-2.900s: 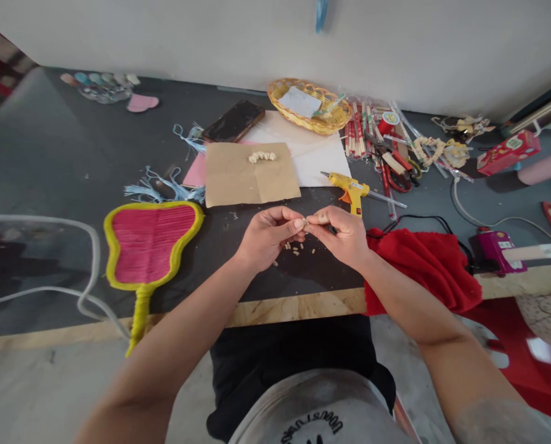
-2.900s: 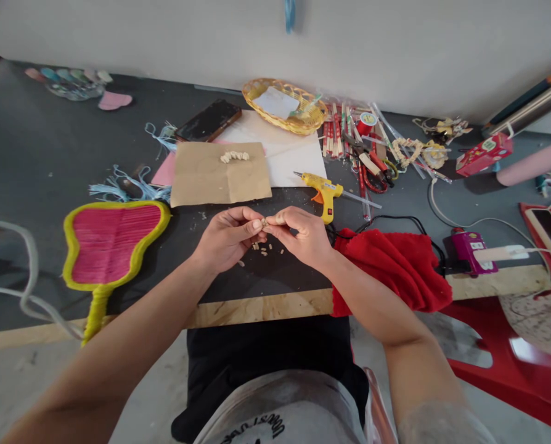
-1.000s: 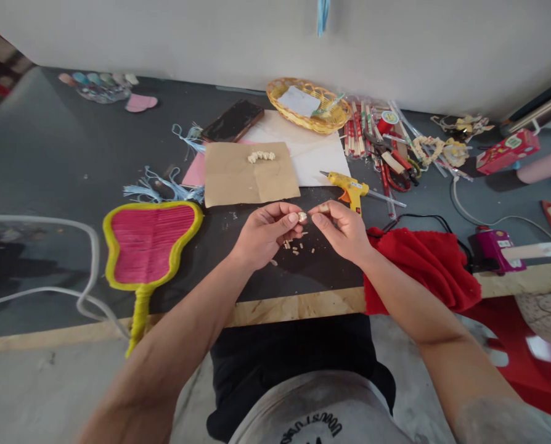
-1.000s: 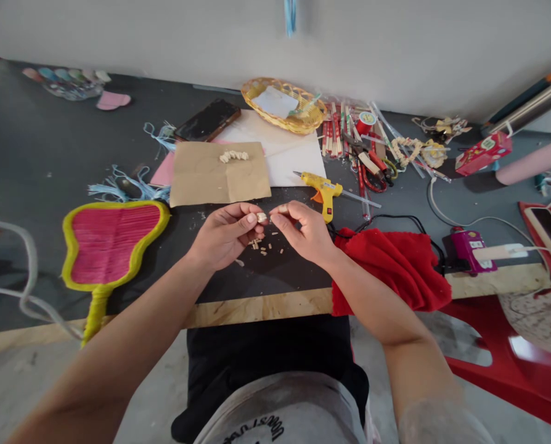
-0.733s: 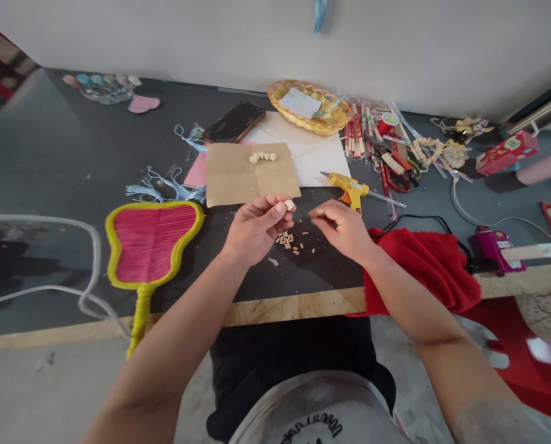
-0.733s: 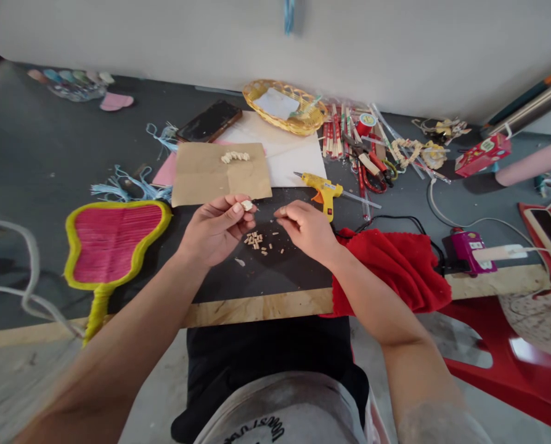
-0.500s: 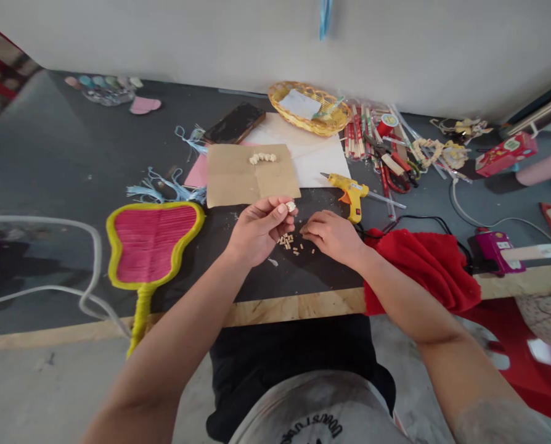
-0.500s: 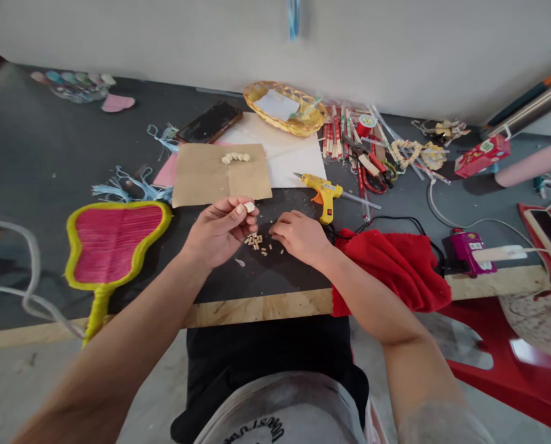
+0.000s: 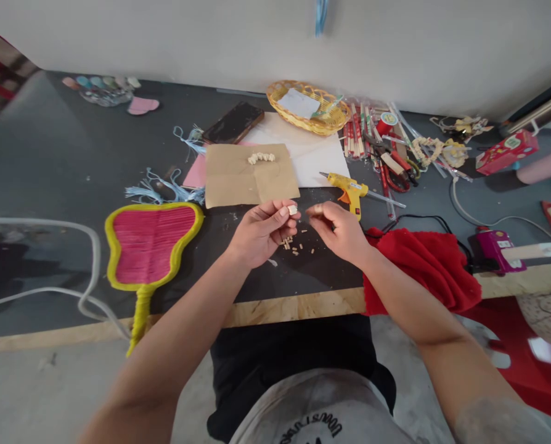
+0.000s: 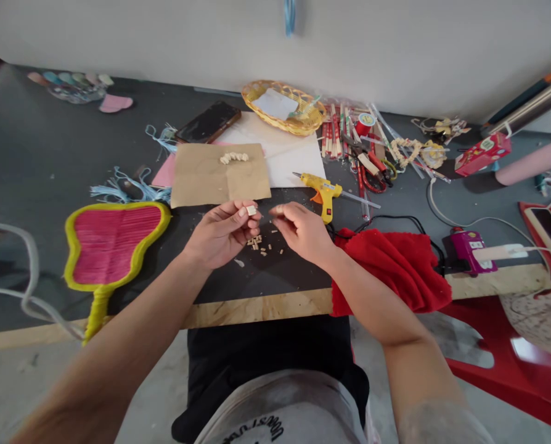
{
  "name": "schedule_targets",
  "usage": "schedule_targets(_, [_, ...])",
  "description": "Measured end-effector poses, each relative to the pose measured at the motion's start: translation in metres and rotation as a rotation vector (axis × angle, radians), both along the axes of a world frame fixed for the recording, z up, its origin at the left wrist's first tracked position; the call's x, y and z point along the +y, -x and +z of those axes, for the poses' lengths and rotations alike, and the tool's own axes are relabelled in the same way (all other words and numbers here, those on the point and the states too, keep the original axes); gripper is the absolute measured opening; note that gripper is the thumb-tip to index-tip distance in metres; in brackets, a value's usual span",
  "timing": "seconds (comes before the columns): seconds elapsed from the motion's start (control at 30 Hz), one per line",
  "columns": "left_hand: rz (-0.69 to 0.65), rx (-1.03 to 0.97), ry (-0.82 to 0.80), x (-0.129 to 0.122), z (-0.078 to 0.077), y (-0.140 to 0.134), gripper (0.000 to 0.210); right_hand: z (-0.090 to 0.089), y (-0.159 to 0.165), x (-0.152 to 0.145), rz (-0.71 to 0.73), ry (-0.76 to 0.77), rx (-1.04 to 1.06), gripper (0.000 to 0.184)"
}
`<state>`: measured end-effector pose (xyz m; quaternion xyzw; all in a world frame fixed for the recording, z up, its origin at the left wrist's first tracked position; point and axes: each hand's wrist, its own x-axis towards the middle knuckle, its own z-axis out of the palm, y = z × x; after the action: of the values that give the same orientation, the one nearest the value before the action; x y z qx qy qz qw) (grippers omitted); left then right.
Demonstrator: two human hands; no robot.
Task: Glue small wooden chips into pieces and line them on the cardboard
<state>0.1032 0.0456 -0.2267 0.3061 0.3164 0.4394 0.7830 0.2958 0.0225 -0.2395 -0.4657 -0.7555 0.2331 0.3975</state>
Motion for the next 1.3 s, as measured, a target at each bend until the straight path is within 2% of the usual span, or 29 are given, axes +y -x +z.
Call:
schedule_targets(0.07, [-0.024, 0.011, -0.033, -0.001, -0.001, -0.002, 0.024, 0.002, 0.001, -0.002, -0.011, 0.113, 0.189, 0.025])
schedule_targets(0.13, [-0.044, 0.037, -0.066, -0.002, -0.001, -0.003, 0.026, 0.003, 0.003, -0.003, 0.041, 0.251, 0.310, 0.034])
schedule_targets(0.23, [-0.049, 0.067, -0.077, -0.004, -0.001, -0.005, 0.027, 0.007, 0.005, -0.004, 0.123, 0.363, 0.402, 0.034])
schedule_targets(0.43, [-0.039, 0.116, -0.104, -0.004, -0.001, -0.006, 0.025, 0.011, 0.006, -0.003, 0.065, 0.361, 0.432, 0.025])
schedule_targets(0.67, [-0.031, 0.108, -0.118, -0.005, -0.003, -0.006, 0.026, 0.009, 0.009, -0.003, 0.050, 0.401, 0.502, 0.034])
schedule_targets(0.8, [-0.050, 0.108, -0.120, -0.006, -0.002, -0.005, 0.023, 0.010, 0.010, -0.004, 0.034, 0.362, 0.496, 0.030])
schedule_targets(0.97, [-0.103, 0.036, -0.041, -0.005, -0.001, -0.004, 0.024, 0.009, 0.009, -0.005, 0.027, 0.370, 0.519, 0.032])
schedule_targets(1.13, [-0.185, -0.005, 0.054, -0.003, -0.002, -0.001, 0.025, 0.008, 0.010, -0.006, 0.029, 0.312, 0.508, 0.029])
schedule_targets(1.3, [-0.210, -0.003, 0.059, -0.003, -0.003, -0.001, 0.025, 0.011, 0.012, -0.008, 0.048, 0.329, 0.528, 0.024])
